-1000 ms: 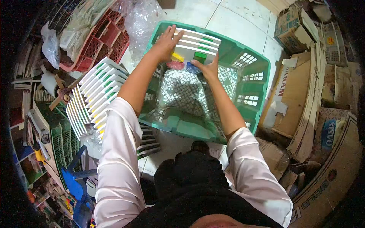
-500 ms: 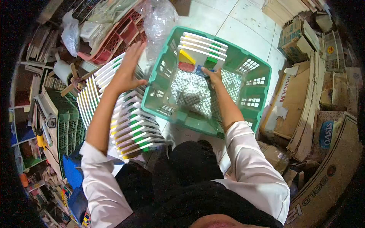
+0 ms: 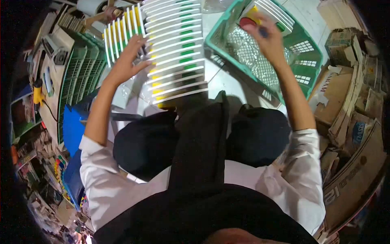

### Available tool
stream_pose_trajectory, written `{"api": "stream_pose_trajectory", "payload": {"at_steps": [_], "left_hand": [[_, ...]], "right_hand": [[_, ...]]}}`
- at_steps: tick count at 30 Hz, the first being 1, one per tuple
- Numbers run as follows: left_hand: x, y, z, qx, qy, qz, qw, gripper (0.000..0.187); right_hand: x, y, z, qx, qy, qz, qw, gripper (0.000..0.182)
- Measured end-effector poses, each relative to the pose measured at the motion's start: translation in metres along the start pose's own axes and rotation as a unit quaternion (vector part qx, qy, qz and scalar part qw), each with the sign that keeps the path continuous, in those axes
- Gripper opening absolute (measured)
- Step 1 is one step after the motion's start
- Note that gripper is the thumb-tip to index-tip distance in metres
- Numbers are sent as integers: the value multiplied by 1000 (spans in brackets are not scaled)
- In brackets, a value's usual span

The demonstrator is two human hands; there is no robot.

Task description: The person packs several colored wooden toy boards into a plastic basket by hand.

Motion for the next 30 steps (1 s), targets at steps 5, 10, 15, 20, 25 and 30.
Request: {"api": "stream_pose_trajectory", "payload": {"at_steps": [5,10,15,20,25,30], "left_hand": [[34,21,-4,65,31,67,995,50],[23,9,-3,58,116,105,986,47],[0,-6,8,27,175,134,975,47],[0,-13,6,10,167,136,977,47],[-18,-22,8,-17,169,171,970,46],[-45,-51,0,-34,217,148,964,47]], "right_hand": [[215,-76,88,-60,-514,165,840,59],[254,-60,117,-109,-468,327,814,64],[264,-52,137,-24,-534,365,762,59],[257,-39,186,24,-609,287,739,79],[249,-85,131,15,-608,243,755,85],[135,-167,29,69,-481,176,856,82]]}}
Point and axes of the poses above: each hand's wrist, its own z-axis away from the middle knuckle, its own x-axis out of the palm, y = z × x, the point moved 8 cm from there along -z, towards the middle knuckle, and after that the axes turned 8 degrees about -z, right-handed, at the moved point
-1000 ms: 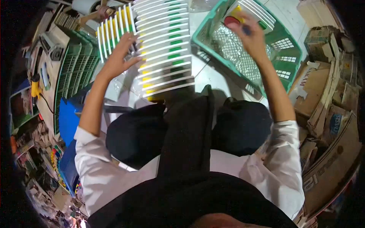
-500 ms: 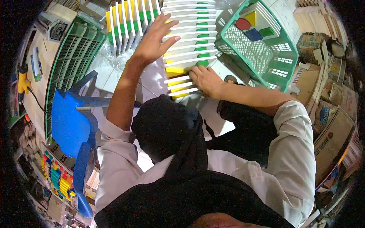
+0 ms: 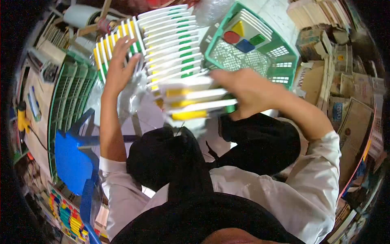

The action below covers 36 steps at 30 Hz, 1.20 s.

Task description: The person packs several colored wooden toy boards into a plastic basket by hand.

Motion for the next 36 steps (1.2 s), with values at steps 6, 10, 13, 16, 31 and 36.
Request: {"api": "stream_pose_trajectory", "payload": {"at_steps": [6,10,13,16,31,36], "left_hand": [[-24,20,-26,18,14,-39,999,46],[-34,43,-30,13,-34,-88,995,47],[-41,53,-32,6,-72,-144,987,48],[-45,56,-31,-16,-116,-188,975,49],[16,38,-28,-32,-206,-209,956,50],[28,33,-25,-47,-219,-176,959,50]], "right_hand": [[-132,33,113,53,300,75,950,82],[-135,140,124,117,356,130,918,83],[-108,227,99,144,325,149,923,85],[-80,294,74,137,304,110,936,85],[-47,360,85,274,446,218,824,115],[29,459,97,292,625,-343,637,116]]}}
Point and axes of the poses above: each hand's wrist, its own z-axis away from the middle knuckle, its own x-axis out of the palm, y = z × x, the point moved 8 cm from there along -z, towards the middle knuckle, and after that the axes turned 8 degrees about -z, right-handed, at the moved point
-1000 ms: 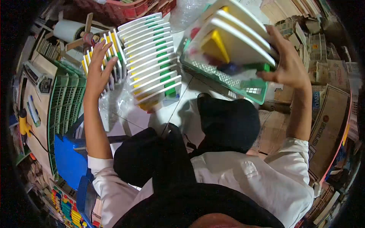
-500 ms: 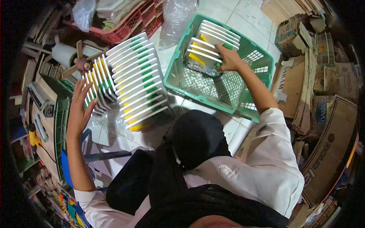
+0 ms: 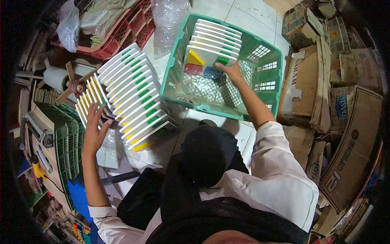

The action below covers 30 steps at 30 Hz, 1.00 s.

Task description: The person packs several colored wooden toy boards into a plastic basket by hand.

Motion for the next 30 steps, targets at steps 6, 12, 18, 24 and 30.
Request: {"api": "stream_pose_trajectory", "payload": {"at_steps": [6,12,18,24,30], "left_hand": [[28,-11,2,22,-32,1,999,54],[45,-24,0,28,-23,9,999,53],[48,-18,-4,47,25,-19,998,52],[42,-21,0,44,33,-9,998,50],[41,-27,4,36,34,-4,999,51]], "right_hand": [[-5,-38,13,10,25,95,995,122],[155,-204,195,-284,-445,-55,848,42],[243,-139,317,-506,-566,180,625,50],[235,-113,350,-543,-544,325,551,77],[231,-105,356,-513,-589,303,546,94]]}}
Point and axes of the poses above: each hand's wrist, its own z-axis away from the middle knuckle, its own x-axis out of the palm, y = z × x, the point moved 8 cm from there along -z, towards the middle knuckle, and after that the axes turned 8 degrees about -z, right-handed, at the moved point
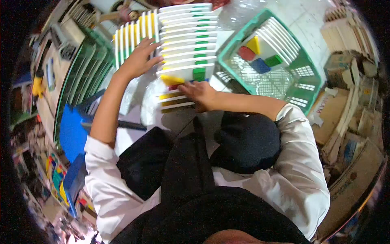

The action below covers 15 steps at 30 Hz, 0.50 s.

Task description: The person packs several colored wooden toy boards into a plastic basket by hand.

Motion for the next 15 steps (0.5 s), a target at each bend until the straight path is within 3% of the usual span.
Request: {"api": "stream_pose_trajectory", "payload": {"at_steps": [3,4,5,6,7,9,12,15], "left_hand": [[-2,-6,-1,-15,-12,17,1000,52],[-4,-8,-1,-27,-18,21,999,53],[-1,-14,-1,-37,-24,19,999,53],[-1,-15,-2,-43,-34,18,998,52],[1,-19,-2,-39,-33,17,999,52],[1,-22,-4,-53,-33,34,997,51],[6,-22,-10,-42,-55,18,997,51],[7,-13,-12,-23,-57,10,998,51]], "right_hand": [[-47,5,11,78,-74,-84,991,91],[-83,1,24,-27,66,-231,970,89],[-123,1,48,-135,206,-361,899,87],[-160,-5,51,7,127,-297,946,85],[-196,-8,65,150,43,-227,961,83],[-252,-5,111,130,186,-109,968,76],[-296,15,176,243,235,-99,936,84],[-285,55,209,304,235,22,923,83]]}}
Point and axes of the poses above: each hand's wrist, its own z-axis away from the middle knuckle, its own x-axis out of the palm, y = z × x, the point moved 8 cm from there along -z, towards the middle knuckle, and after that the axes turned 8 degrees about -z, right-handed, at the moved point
